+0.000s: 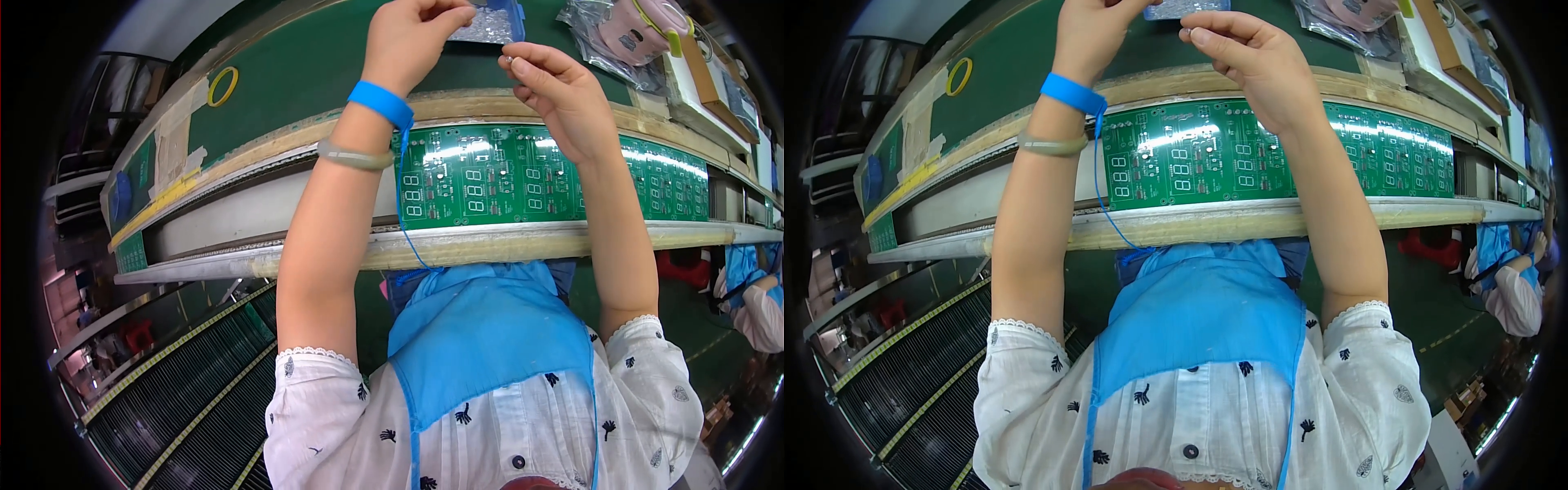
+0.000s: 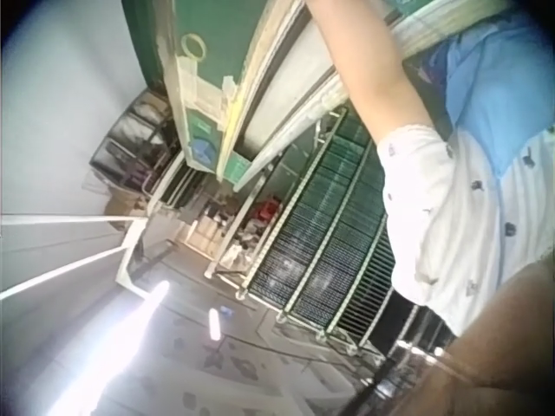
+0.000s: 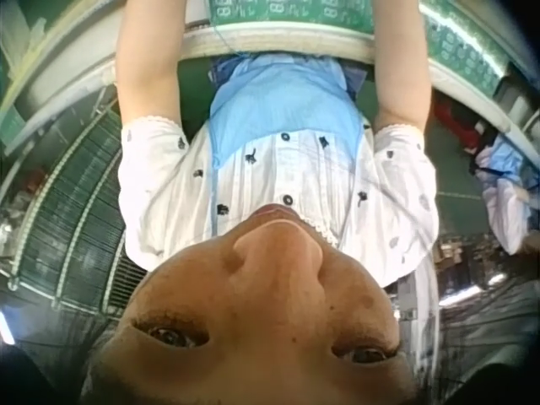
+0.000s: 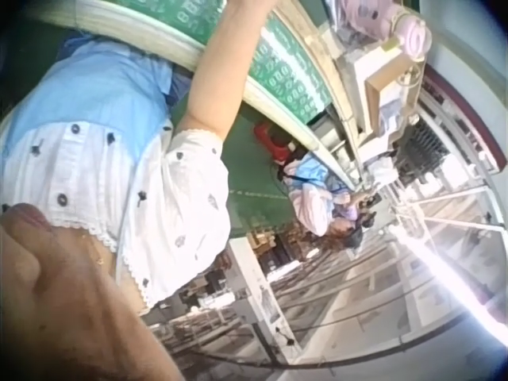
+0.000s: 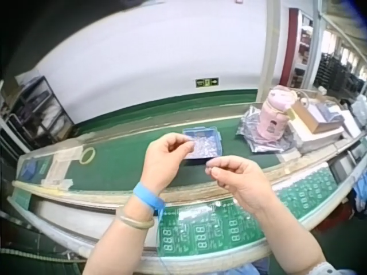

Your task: Insert small electronic components into a green printed circuit board on an assembly line.

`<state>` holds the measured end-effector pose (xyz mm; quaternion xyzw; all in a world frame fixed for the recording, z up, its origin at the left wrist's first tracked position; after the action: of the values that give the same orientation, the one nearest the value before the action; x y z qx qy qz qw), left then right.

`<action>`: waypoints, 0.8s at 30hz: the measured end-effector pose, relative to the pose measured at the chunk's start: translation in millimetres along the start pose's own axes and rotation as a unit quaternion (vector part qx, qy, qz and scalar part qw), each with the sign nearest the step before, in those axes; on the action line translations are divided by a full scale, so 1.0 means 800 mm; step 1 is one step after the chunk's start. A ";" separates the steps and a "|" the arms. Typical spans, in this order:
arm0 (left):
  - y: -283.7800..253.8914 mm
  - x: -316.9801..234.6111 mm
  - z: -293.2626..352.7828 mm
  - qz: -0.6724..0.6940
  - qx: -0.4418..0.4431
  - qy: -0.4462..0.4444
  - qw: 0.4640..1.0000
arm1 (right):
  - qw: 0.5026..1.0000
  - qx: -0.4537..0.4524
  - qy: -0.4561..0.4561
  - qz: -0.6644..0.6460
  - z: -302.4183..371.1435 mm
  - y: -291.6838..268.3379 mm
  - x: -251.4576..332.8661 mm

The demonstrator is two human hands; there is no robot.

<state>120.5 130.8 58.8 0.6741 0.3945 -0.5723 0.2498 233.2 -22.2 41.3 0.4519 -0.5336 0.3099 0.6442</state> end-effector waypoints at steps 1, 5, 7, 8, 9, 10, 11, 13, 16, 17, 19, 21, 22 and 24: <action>-0.009 0.003 0.009 -0.001 -0.003 -0.001 1.000 | 1.000 0.008 -0.019 -0.003 0.001 0.004 -0.001; -0.054 0.009 0.050 0.044 -0.009 -0.038 0.998 | 0.993 0.023 -0.083 0.075 0.005 0.024 -0.002; -0.074 0.007 0.071 0.020 0.015 -0.050 0.998 | 0.992 0.035 -0.088 0.088 0.008 0.039 -0.002; -0.082 0.003 0.081 0.022 0.023 -0.066 0.997 | 0.989 0.041 -0.095 0.102 0.010 0.047 -0.001; -0.089 0.002 0.088 0.021 0.017 -0.067 0.997 | 0.989 0.047 -0.094 0.101 0.011 0.054 0.000; -0.097 0.009 0.096 0.040 0.013 -0.076 0.996 | 0.988 0.049 -0.093 0.117 0.011 0.061 -0.004; -0.103 0.015 0.104 0.058 0.009 -0.085 0.995 | 0.985 0.051 -0.091 0.134 0.011 0.067 -0.009; -0.114 0.022 0.116 0.063 0.000 -0.089 0.994 | 0.985 0.059 -0.078 0.140 0.008 0.076 -0.019; -0.124 0.029 0.128 0.105 -0.010 -0.088 0.990 | 0.983 0.074 -0.068 0.155 0.004 0.087 -0.031; -0.128 0.032 0.132 0.106 -0.015 -0.090 0.990 | 0.981 0.081 -0.069 0.165 0.003 0.090 -0.035; -0.133 0.036 0.137 0.102 -0.015 -0.084 0.991 | 0.973 0.087 -0.071 0.199 0.000 0.098 -0.038; -0.139 0.041 0.142 0.091 -0.014 -0.091 0.992 | 0.965 0.090 -0.073 0.235 -0.002 0.104 -0.042; -0.141 0.043 0.143 0.079 -0.009 -0.095 0.992 | 0.959 0.089 -0.073 0.260 -0.003 0.107 -0.045; -0.143 0.046 0.146 0.086 -0.011 -0.099 0.991 | 0.951 0.088 -0.070 0.287 -0.005 0.113 -0.048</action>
<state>-38.8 112.5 10.8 0.6430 0.3150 -0.6078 0.3435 145.9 20.6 26.9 0.3550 -0.6553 0.4951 0.4466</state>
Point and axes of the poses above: each hand's wrist, its own z-axis away from the middle knuckle, its own y-axis out of the palm, x = y × z, the point moved 5 cm from there along -z, towards the middle knuckle, and after that the axes turned 3 degrees about -x, right-handed, at the moved point
